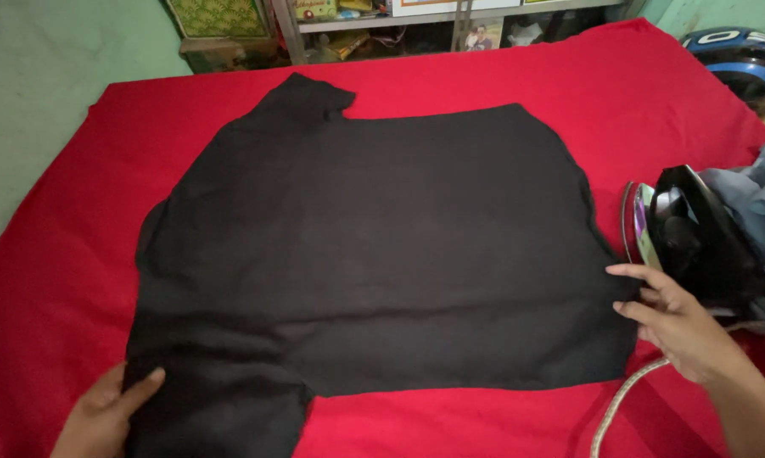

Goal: Ironing a black button-up shirt on a red surface.

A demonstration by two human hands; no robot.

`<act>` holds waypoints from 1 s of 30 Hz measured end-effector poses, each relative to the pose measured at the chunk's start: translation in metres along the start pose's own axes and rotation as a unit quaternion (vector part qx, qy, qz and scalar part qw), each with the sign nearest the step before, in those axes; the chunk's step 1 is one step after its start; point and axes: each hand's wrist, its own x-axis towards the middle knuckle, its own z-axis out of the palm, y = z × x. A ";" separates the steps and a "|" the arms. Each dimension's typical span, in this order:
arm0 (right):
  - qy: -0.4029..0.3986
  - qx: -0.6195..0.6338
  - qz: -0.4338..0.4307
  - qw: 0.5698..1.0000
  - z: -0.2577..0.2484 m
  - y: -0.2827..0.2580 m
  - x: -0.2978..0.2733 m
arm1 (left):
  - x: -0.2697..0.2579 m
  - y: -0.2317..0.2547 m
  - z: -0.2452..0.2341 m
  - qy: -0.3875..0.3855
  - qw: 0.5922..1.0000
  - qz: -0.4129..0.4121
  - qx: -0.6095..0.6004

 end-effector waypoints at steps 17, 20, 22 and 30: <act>0.071 -0.536 -0.226 0.811 0.057 -0.059 -0.032 | 0.091 -0.042 -0.047 0.027 0.620 0.363 0.695; 0.001 -0.479 -0.428 0.767 0.128 -0.081 -0.020 | -0.071 0.080 0.045 0.055 0.761 0.533 0.366; -0.046 -0.469 -0.449 0.759 0.173 -0.076 -0.016 | -0.056 0.089 0.095 0.039 0.720 0.605 0.338; -0.153 -0.511 -0.497 0.684 0.212 -0.048 -0.021 | -0.017 0.079 0.208 -0.064 0.654 0.670 0.346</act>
